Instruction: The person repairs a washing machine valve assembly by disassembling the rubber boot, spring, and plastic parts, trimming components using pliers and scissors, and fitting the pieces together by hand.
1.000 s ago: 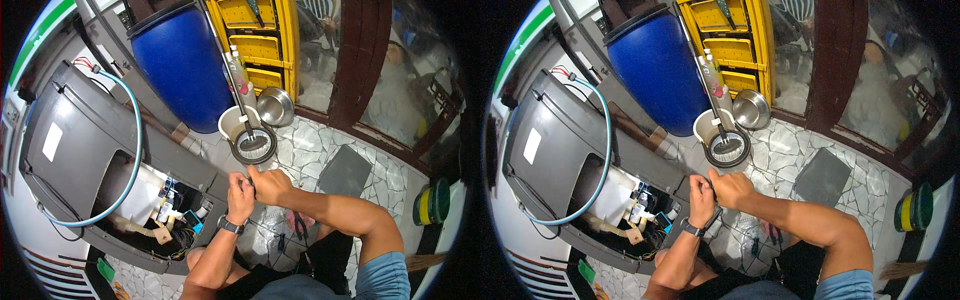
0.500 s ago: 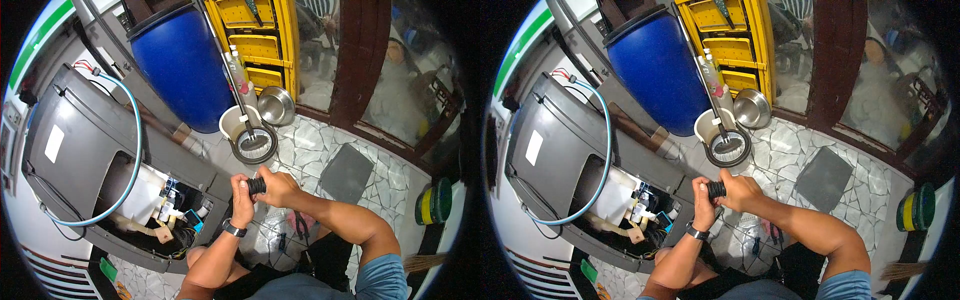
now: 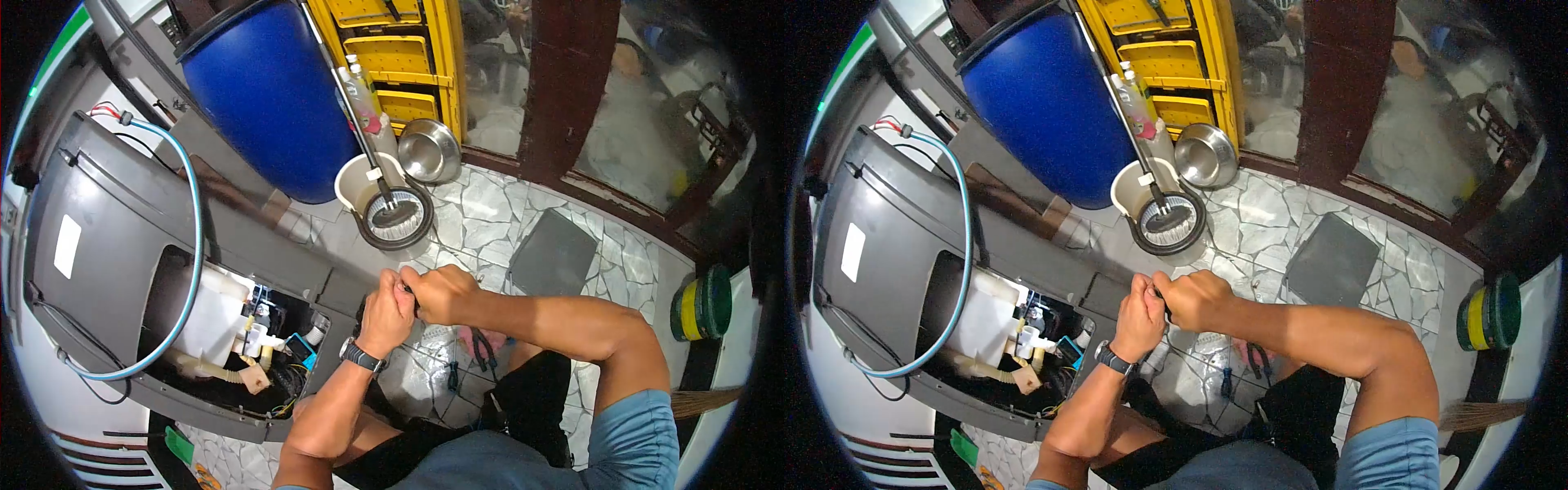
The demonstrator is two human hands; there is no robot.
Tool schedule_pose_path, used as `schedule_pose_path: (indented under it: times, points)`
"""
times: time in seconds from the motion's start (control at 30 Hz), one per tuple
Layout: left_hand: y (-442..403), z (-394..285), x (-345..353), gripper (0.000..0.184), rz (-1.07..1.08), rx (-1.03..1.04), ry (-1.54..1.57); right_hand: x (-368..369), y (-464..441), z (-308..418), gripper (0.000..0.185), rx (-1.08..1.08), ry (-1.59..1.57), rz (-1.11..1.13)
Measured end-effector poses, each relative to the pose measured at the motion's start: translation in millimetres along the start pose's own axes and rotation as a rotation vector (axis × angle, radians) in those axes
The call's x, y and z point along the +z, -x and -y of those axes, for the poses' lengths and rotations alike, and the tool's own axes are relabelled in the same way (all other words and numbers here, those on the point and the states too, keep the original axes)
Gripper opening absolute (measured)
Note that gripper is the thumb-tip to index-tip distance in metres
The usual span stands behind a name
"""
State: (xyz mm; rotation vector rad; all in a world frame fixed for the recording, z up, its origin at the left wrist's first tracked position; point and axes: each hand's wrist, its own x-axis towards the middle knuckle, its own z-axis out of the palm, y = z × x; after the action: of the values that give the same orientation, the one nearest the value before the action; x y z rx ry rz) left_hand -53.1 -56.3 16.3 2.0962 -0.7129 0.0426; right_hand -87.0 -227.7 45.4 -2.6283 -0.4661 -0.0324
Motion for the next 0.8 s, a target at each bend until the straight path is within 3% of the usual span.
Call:
schedule_pose_path:
  times: [0.07,0.2,0.27,0.3,0.33,0.4,0.43,0.53,0.6,0.63,0.7,0.73,0.77,0.8]
  points:
    - [-2.3,-3.9,0.5,0.017,0.113,-0.023,-0.078,8.2,6.3,-6.0,0.043,-0.005,-0.007,0.009]
    - [-5.7,-4.9,-1.8,0.023,0.061,0.095,-0.055,8.1,12.1,-5.4,0.050,0.116,-0.159,-0.086]
    - [-4.4,-10.4,-18.8,0.034,0.192,-0.428,0.664,2.2,11.6,-0.3,0.052,0.190,-0.242,-0.085]
    - [0.6,-9.8,-17.6,0.041,0.119,-0.469,1.003,2.5,12.9,3.2,0.054,0.266,-0.343,-0.096]
    - [4.8,-7.1,-14.2,0.041,0.119,-0.459,0.991,1.7,12.7,5.9,0.055,0.343,-0.449,-0.108]
    - [13.9,-1.9,-4.6,0.039,0.060,-0.198,0.544,-1.9,10.8,8.5,0.057,0.361,-0.444,-0.099]
    - [18.2,-4.4,-3.7,0.039,0.010,-0.103,0.396,-2.8,10.1,9.2,0.057,0.342,-0.434,-0.104]
    - [12.9,-3.5,-3.0,0.036,-0.139,0.029,0.340,-2.6,6.0,13.1,0.063,0.301,-0.425,-0.106]
    - [12.5,-2.1,-4.4,0.041,-0.097,-0.066,0.475,-13.7,7.2,20.5,0.070,0.244,-0.491,-0.113]
    - [10.6,6.0,-1.6,0.046,-0.092,-0.173,0.602,-12.8,6.0,18.2,0.082,0.224,-0.507,-0.012]
    - [6.9,18.4,3.4,0.062,-0.074,-0.330,0.914,-0.1,6.2,13.9,0.085,0.179,-0.637,-0.017]
    - [4.4,16.0,0.4,0.062,-0.081,-0.323,0.915,11.4,6.4,9.7,0.088,0.141,-0.774,-0.015]
    - [2.9,10.8,-3.5,0.062,-0.072,-0.377,1.075,20.8,3.8,5.6,0.080,-0.027,-0.944,-0.004]
    - [2.9,7.0,-6.7,0.063,-0.063,-0.436,1.237,28.2,2.8,-0.4,0.080,-0.029,-0.939,0.005]
